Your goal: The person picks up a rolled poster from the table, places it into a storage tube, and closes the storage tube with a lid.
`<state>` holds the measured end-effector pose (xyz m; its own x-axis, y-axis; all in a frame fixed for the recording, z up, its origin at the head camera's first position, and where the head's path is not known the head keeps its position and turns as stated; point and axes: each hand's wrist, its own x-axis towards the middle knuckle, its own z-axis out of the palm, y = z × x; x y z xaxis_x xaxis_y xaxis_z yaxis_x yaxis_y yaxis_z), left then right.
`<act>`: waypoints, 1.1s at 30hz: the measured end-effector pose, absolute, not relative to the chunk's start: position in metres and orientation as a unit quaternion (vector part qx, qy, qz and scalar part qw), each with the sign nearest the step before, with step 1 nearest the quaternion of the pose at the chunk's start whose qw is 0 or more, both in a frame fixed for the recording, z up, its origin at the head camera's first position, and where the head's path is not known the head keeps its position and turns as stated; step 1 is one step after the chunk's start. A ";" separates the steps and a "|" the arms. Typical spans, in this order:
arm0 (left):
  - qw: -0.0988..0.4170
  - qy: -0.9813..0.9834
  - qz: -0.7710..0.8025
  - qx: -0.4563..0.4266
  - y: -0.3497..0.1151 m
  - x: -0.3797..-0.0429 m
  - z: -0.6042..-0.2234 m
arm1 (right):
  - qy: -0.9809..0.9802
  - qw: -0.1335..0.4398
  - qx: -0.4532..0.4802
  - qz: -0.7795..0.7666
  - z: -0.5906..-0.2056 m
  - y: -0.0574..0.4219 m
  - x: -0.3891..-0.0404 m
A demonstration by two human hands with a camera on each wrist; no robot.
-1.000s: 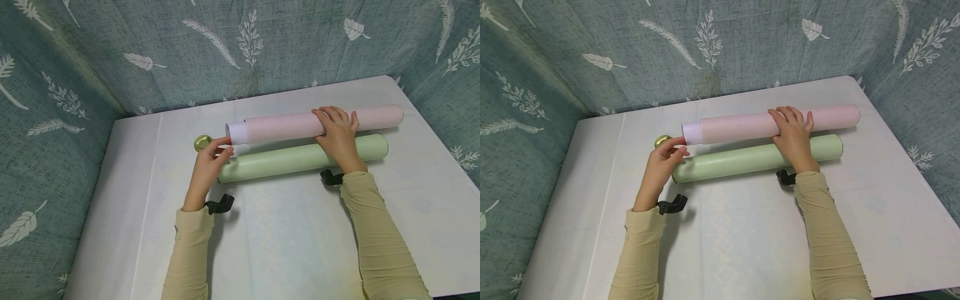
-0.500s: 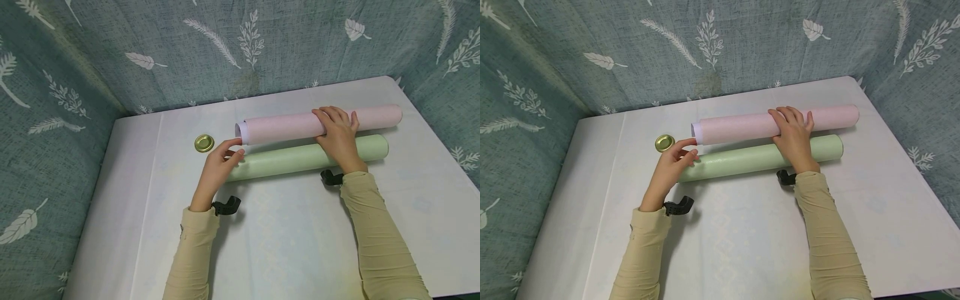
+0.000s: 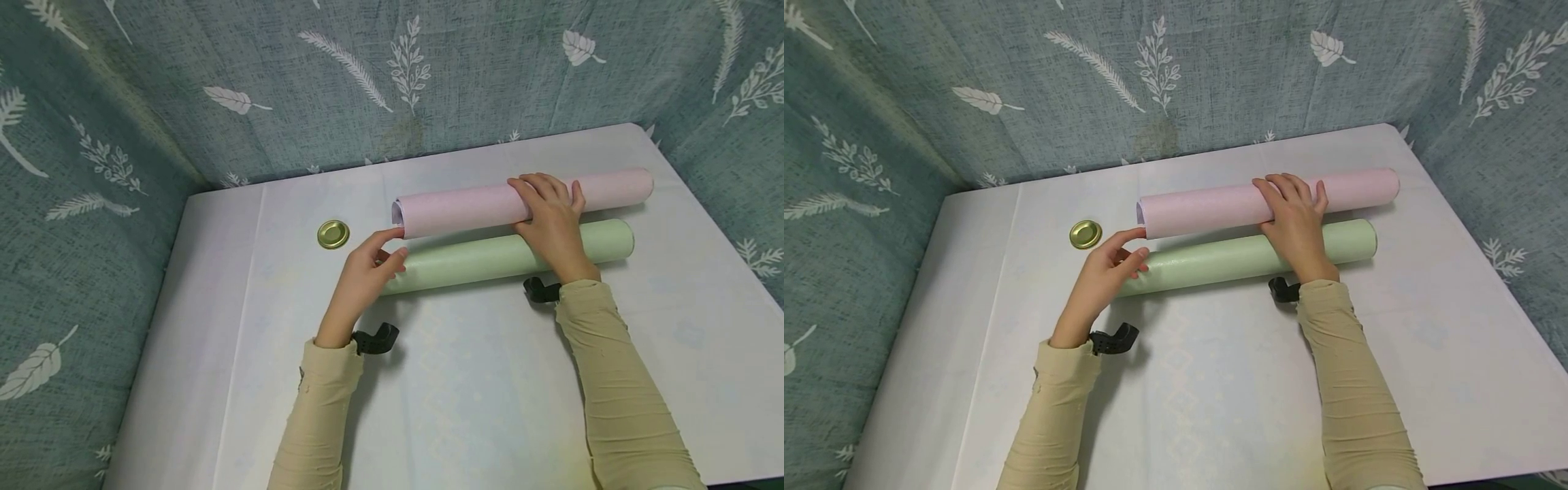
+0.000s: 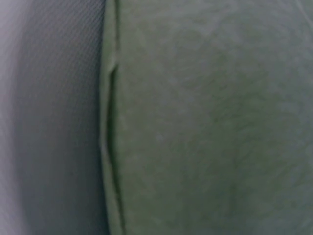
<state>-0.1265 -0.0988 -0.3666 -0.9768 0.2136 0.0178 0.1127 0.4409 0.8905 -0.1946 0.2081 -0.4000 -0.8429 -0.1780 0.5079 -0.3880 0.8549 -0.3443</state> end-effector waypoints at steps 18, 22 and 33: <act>0.100 0.843 0.517 0.106 -0.091 -0.114 -0.340 | -0.930 0.245 0.162 0.221 -0.398 0.207 -0.195; 0.102 0.845 0.513 0.111 -0.092 -0.116 -0.344 | -0.930 0.243 0.162 0.222 -0.398 0.207 -0.195; 0.098 0.851 0.504 0.110 -0.096 -0.125 -0.365 | -0.932 0.237 0.159 0.224 -0.399 0.206 -0.194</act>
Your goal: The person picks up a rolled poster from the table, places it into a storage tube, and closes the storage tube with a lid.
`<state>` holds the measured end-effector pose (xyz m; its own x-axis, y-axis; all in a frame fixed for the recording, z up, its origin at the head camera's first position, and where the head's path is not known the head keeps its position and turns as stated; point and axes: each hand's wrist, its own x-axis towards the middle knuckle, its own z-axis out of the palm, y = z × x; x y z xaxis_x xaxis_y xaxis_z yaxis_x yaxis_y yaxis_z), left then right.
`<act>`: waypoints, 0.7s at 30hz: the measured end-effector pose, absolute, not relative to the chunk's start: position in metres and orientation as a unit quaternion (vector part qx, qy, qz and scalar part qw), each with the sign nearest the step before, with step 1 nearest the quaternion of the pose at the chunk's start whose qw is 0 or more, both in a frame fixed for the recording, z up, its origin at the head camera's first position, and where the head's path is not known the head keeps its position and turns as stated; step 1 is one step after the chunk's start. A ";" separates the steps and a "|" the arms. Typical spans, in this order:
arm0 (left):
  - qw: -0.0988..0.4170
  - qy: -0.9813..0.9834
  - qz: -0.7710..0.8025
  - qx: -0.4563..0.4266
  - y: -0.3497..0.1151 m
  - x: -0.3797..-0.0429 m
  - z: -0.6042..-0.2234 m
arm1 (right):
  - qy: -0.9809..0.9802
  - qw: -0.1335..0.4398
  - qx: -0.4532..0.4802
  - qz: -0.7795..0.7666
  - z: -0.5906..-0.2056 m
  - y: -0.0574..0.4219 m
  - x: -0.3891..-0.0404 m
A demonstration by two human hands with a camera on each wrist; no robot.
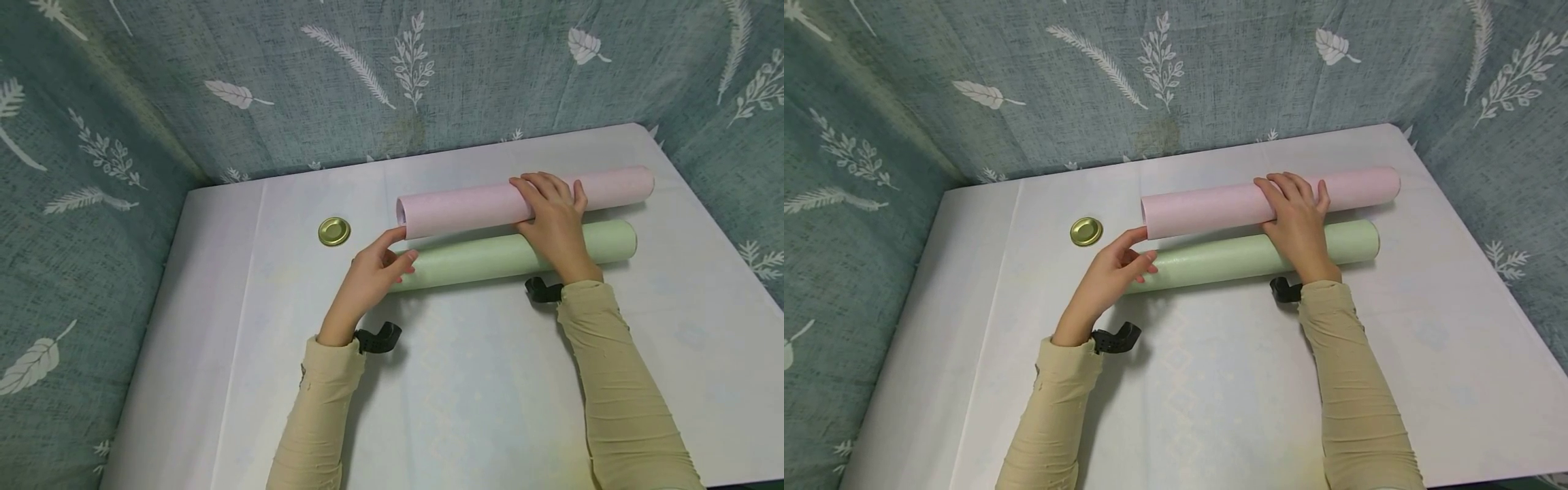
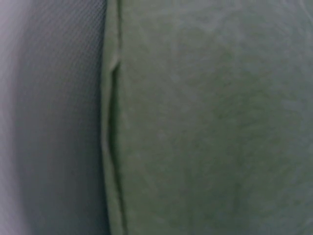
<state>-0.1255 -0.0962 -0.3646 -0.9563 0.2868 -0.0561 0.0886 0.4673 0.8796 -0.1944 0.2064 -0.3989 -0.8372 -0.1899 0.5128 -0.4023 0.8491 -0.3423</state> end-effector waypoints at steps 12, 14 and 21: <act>0.080 0.850 0.509 0.110 -0.103 -0.126 -0.363 | -0.932 0.236 0.158 0.224 -0.398 0.206 -0.194; 0.073 0.850 0.509 0.112 -0.106 -0.126 -0.362 | -0.932 0.238 0.158 0.224 -0.398 0.206 -0.194; 0.045 0.837 0.535 0.111 -0.117 -0.121 -0.343 | -0.934 0.232 0.155 0.224 -0.399 0.206 -0.194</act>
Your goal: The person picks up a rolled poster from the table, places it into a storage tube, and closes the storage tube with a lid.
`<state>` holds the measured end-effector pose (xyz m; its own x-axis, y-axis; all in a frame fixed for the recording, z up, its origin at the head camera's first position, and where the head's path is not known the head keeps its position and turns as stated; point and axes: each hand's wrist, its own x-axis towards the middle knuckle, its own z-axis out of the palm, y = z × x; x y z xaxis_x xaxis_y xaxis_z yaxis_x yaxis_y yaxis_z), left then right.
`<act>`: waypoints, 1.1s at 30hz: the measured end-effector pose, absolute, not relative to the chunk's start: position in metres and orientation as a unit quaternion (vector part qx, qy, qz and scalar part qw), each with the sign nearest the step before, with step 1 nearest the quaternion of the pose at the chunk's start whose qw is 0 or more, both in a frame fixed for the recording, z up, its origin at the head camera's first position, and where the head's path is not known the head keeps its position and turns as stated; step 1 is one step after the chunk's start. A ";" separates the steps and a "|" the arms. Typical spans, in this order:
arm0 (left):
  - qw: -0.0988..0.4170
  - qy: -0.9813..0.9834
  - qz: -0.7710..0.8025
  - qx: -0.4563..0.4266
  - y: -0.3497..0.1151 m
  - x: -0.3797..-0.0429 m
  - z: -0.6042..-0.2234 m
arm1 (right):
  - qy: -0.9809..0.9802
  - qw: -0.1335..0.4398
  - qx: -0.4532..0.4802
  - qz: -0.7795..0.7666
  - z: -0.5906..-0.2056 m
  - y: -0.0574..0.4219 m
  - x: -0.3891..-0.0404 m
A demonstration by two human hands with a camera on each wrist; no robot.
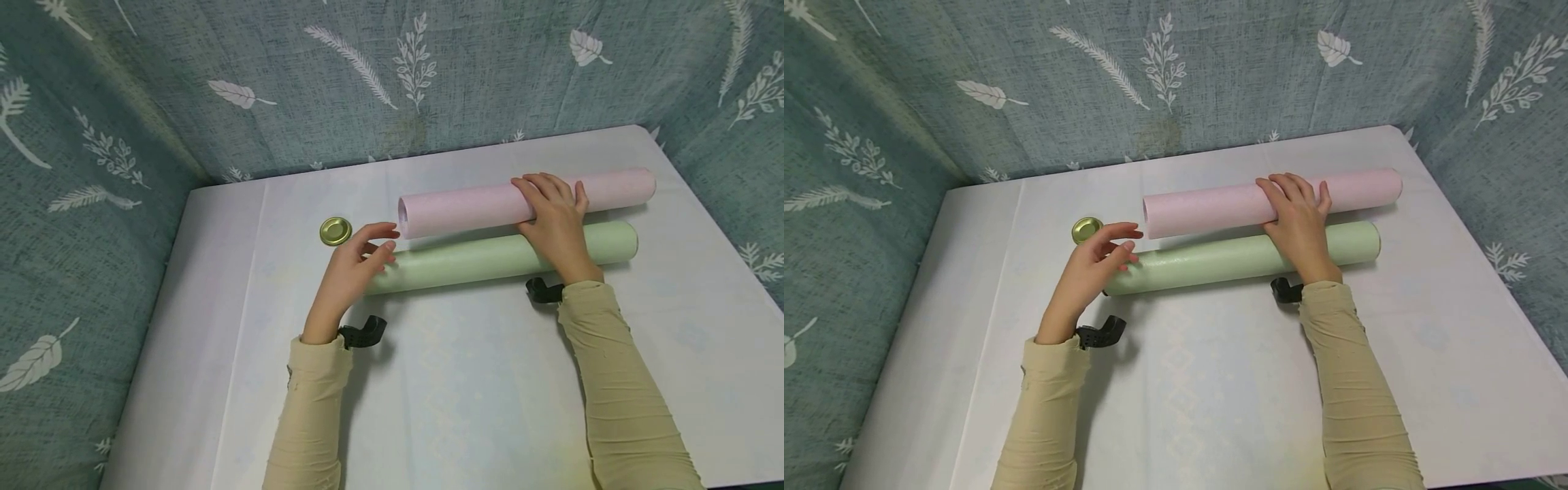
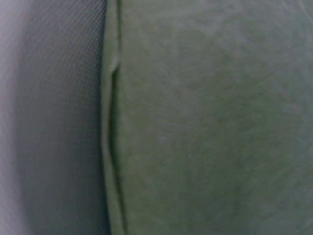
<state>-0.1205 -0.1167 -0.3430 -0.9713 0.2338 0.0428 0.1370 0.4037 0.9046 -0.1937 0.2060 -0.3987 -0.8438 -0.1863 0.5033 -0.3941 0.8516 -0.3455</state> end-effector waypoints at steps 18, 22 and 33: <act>-0.072 0.860 0.506 0.013 -0.177 -0.137 -0.367 | -0.937 0.225 0.147 0.221 -0.399 0.207 -0.194; -0.080 0.886 0.457 -0.014 -0.180 -0.137 -0.369 | -0.936 0.229 0.148 0.221 -0.399 0.207 -0.193; -0.055 0.905 0.420 -0.037 -0.190 -0.147 -0.393 | -0.937 0.225 0.148 0.221 -0.399 0.206 -0.194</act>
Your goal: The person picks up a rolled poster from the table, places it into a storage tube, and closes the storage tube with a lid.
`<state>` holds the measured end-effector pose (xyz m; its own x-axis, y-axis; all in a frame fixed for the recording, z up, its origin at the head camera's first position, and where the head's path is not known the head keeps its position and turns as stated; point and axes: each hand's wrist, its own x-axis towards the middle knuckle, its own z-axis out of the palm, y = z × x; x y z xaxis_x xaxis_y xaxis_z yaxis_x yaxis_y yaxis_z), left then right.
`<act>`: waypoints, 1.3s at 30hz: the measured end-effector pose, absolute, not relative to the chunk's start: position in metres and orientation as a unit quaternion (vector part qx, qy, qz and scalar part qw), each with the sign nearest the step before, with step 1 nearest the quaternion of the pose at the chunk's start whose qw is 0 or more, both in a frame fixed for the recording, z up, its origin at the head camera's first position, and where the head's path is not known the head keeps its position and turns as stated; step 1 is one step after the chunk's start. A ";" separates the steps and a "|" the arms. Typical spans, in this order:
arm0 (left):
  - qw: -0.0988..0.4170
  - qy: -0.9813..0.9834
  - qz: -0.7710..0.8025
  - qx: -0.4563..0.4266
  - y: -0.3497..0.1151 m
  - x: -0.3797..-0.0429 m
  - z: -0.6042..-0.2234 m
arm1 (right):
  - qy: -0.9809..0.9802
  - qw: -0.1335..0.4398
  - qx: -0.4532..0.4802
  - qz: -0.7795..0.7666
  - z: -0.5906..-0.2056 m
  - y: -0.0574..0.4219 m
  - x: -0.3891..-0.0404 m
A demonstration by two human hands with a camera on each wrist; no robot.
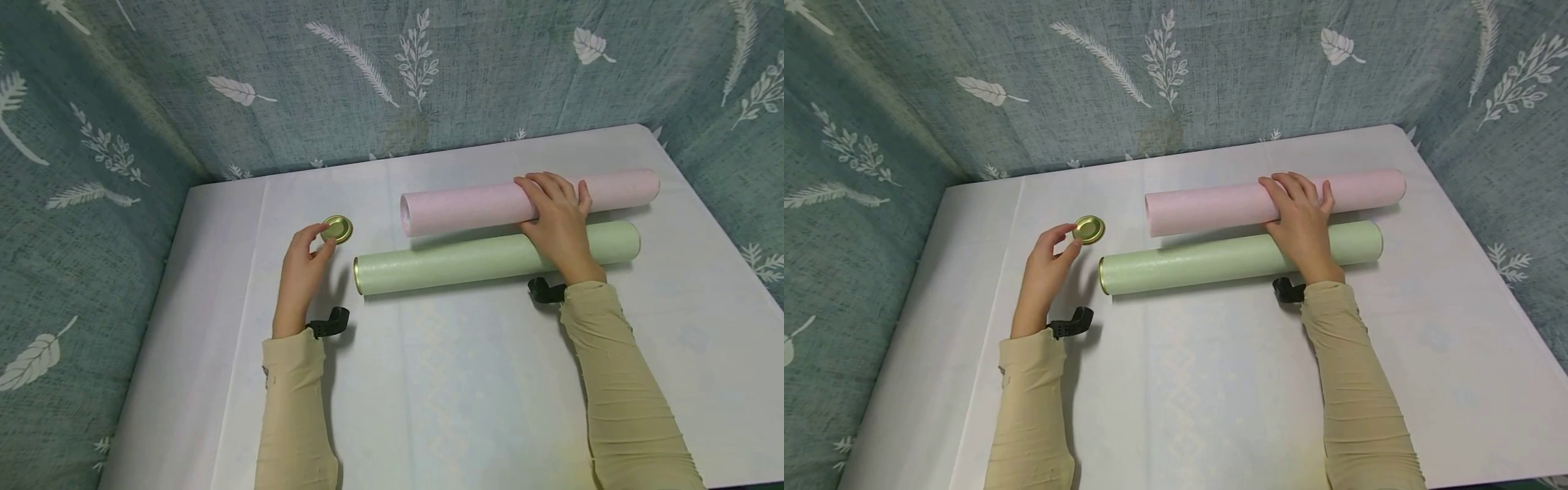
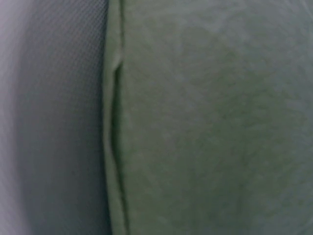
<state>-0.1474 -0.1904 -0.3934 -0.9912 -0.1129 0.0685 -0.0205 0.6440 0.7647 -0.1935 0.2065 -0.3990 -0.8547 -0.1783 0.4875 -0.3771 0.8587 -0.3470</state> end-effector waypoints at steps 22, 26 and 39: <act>-0.064 -0.942 -0.328 0.030 -0.186 -0.150 -0.415 | -0.936 0.229 0.150 0.222 -0.397 0.206 -0.193; -0.063 -0.943 -0.327 0.015 -0.189 -0.148 -0.413 | -0.936 0.229 0.149 0.220 -0.397 0.206 -0.193; -0.094 -0.937 -0.335 0.022 -0.204 -0.142 -0.395 | -0.938 0.224 0.148 0.220 -0.398 0.206 -0.194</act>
